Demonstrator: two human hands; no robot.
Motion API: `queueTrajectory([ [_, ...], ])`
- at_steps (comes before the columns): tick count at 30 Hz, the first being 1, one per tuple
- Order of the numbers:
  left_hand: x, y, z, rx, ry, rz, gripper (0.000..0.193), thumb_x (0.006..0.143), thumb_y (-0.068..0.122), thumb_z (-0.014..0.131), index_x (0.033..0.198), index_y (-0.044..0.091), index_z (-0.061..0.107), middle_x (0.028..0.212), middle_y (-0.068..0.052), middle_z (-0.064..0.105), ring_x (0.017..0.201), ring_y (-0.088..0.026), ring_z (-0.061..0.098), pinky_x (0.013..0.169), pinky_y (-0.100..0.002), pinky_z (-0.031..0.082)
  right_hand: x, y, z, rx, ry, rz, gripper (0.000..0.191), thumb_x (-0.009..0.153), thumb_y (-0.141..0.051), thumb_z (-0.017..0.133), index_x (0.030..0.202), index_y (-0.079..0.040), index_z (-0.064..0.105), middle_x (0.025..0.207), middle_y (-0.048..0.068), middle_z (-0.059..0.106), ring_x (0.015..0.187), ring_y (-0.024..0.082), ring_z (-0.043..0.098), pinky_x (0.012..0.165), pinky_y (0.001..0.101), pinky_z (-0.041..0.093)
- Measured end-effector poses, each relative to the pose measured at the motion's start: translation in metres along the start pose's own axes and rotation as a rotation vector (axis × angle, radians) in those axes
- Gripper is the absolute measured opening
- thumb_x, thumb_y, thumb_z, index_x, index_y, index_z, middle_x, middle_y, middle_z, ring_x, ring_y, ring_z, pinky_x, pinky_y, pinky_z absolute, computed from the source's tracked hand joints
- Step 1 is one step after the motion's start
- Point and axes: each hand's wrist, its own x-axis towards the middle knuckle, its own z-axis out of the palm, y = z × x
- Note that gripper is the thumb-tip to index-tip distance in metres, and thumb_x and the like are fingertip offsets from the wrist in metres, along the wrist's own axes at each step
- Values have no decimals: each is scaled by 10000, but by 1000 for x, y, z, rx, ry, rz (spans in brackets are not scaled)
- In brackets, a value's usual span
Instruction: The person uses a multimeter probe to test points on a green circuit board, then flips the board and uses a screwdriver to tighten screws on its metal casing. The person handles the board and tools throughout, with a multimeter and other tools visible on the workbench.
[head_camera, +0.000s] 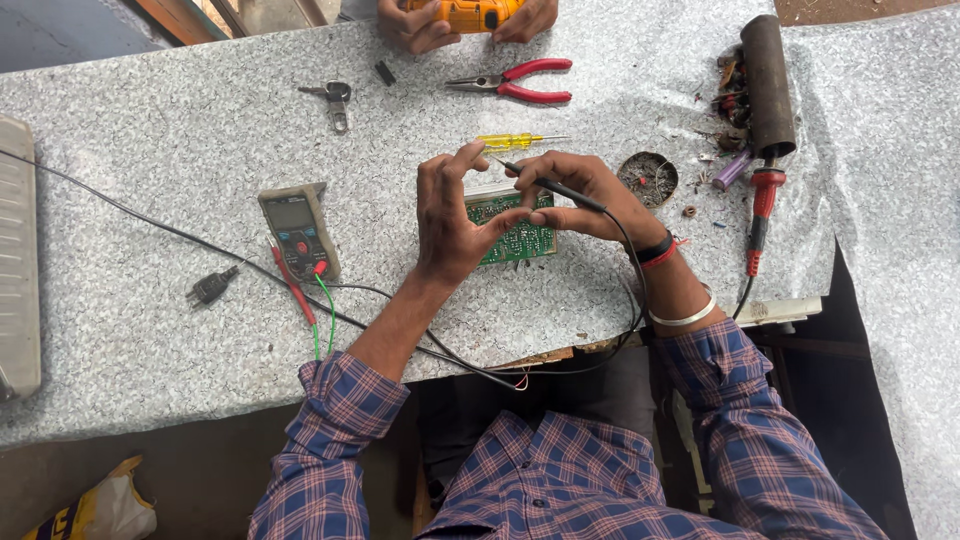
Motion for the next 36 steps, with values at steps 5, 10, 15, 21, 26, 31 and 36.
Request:
queueTrajectory([
  [5, 1, 0, 0, -7, 2, -5, 922, 843, 643, 772, 1513, 126, 408, 1223, -20, 580, 1209, -231, 501, 1093, -440, 466, -1, 5, -1, -4, 30, 34, 417, 929, -266, 795, 1242, -30, 653, 1046, 44, 720, 1108, 140, 669, 1201, 411, 439],
  [10, -1, 2, 3, 0, -9, -1, 977, 781, 649, 798, 1511, 131, 404, 1209, -14, 574, 1196, -227, 495, 1086, -420, 475, -2, 11, -1, 57, 42, 91, 335, 939, -265, 780, 1177, -53, 678, 1071, 41, 734, 1136, 160, 694, 1148, 412, 497],
  [15, -1, 1, 5, 4, 0, 21, 994, 760, 650, 799, 1508, 136, 393, 1212, -12, 569, 1201, -222, 491, 1090, -409, 477, -4, 12, -2, 11, 42, 52, 297, 966, -236, 776, 1179, -48, 686, 998, 40, 742, 1062, 165, 696, 1241, 438, 428],
  [21, -2, 1, 3, 11, -5, 10, 991, 768, 628, 829, 1510, 132, 399, 1205, -8, 570, 1191, -216, 493, 1074, -411, 479, -1, 11, -3, -38, 13, -26, 324, 958, -259, 766, 1195, -60, 671, 1012, 61, 765, 1145, 168, 684, 1254, 446, 406],
  [26, 1, 4, 1, 2, 24, 27, 901, 839, 540, 877, 1494, 135, 409, 1190, -11, 584, 1182, -216, 501, 1055, -402, 483, -1, 8, 0, -69, 68, 78, 319, 962, -275, 759, 1181, -53, 688, 1003, 66, 744, 1216, 203, 663, 1090, 413, 506],
  [31, 1, 8, -5, -40, 69, 89, 787, 850, 318, 918, 1453, 132, 448, 1089, -6, 643, 1159, -213, 522, 1017, -404, 472, 0, 6, 3, -106, 89, 35, 288, 964, -260, 758, 1136, -37, 696, 1142, 111, 721, 1283, 233, 629, 1029, 389, 538],
  [36, 2, 10, -6, -51, 88, 175, 712, 871, 84, 915, 1440, 125, 487, 1002, 53, 679, 1111, -200, 566, 967, -388, 481, 1, 3, 3, -140, 84, 11, 281, 964, -235, 768, 1141, -28, 697, 1214, 129, 706, 1257, 237, 639, 1056, 394, 516],
])
